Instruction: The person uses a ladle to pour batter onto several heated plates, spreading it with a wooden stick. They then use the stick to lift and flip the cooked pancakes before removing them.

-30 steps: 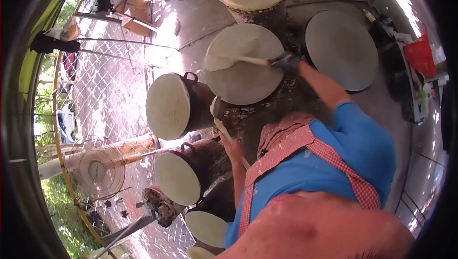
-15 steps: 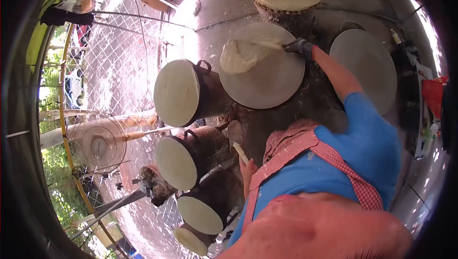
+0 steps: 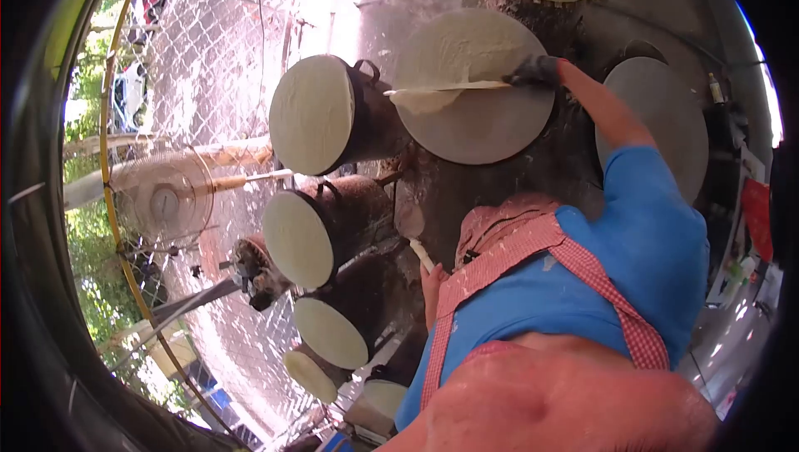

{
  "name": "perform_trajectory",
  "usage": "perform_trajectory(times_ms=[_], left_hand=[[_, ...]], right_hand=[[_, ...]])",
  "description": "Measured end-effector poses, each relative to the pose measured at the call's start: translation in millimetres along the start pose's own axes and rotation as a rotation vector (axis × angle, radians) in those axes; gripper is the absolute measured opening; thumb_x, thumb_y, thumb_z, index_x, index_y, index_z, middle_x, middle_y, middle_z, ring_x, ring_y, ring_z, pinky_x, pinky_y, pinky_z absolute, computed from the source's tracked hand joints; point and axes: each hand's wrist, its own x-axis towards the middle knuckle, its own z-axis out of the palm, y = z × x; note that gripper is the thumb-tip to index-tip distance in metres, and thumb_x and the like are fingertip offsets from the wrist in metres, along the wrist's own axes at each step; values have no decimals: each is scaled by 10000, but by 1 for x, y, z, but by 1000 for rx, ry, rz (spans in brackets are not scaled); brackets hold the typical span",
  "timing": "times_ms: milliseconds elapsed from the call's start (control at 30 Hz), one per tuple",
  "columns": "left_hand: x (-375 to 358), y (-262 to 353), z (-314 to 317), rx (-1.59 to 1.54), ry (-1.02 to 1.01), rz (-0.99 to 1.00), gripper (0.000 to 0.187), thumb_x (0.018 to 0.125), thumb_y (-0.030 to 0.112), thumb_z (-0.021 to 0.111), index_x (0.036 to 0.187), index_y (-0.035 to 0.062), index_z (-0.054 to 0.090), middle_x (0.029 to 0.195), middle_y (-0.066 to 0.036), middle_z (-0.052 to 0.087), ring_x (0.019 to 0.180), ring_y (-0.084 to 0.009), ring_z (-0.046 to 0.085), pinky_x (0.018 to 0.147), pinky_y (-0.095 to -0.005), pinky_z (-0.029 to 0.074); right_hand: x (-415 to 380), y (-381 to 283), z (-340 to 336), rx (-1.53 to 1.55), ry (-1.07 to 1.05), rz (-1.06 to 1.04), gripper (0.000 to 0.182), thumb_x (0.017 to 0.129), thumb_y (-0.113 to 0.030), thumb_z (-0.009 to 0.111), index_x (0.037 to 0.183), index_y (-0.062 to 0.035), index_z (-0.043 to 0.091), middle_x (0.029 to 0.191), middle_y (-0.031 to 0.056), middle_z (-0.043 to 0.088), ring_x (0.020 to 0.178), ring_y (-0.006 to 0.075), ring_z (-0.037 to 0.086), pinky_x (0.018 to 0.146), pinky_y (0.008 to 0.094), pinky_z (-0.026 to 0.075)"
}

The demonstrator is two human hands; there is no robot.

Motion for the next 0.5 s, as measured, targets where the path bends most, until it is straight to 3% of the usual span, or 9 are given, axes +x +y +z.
perform_trajectory(times_ms=[33,100,133,200,233,300,400,467,500], left_hand=[[1,-5,-5,-6,-5,-15,441,783,-13,495,1157,131,312,613,13,365,462,-65,346,392,-208,300],[9,-21,-10,-100,-37,-12,442,774,-28,485,1140,143,305,594,11,349,446,-65,336,378,-200,289],[5,-22,-7,-125,-34,-5,442,774,-28,485,1140,143,305,594,11,349,446,-65,336,378,-200,289],[-6,-18,-8,-140,-18,-17,466,768,-39,480,1150,156,298,586,10,347,442,-66,336,374,-193,285],[-14,-14,-5,-191,12,-38,472,765,-40,482,1154,156,300,589,9,347,440,-67,336,371,-193,285],[-15,-18,-9,-180,30,-32,476,766,-38,483,1159,156,298,591,9,348,444,-67,336,374,-194,287],[-16,-25,-27,-189,32,-56,486,773,-33,481,1178,155,291,599,6,351,458,-68,338,388,-196,294],[-16,-26,-20,-172,22,-77,480,776,-31,480,1178,152,291,595,6,349,465,-69,337,396,-197,297],[-12,-30,-21,-164,43,-98,475,777,-33,474,1174,156,295,579,10,338,450,-68,328,388,-196,294]], right_hand=[[-19,-16,0,8,-11,-74,315,778,-185,557,1082,-101,559,853,92,584,748,189,549,707,263,427],[-46,-10,9,440,-34,189,284,808,-163,518,1083,-109,563,851,84,588,752,173,548,712,259,425],[-37,-11,-7,423,-50,177,284,808,-163,518,1083,-109,563,851,84,588,752,173,548,712,259,425],[-18,-13,-27,-75,40,-75,270,804,-197,536,1052,-100,582,826,60,600,724,147,545,676,268,432],[5,-27,-28,370,138,241,282,797,-236,552,1040,-97,589,789,25,602,686,104,525,634,263,432],[47,-57,-55,85,-110,427,296,774,-246,579,1029,-98,596,754,17,593,667,83,504,609,250,428],[46,-36,-25,301,-165,469,290,764,-226,584,1021,-92,599,754,34,597,667,85,500,610,247,423],[-18,26,3,196,-116,-31,287,769,-226,573,1012,-77,598,792,58,615,695,107,518,632,267,433],[-43,34,4,293,-152,-41,297,776,-233,565,1029,-80,592,785,53,613,702,113,523,639,279,434]])
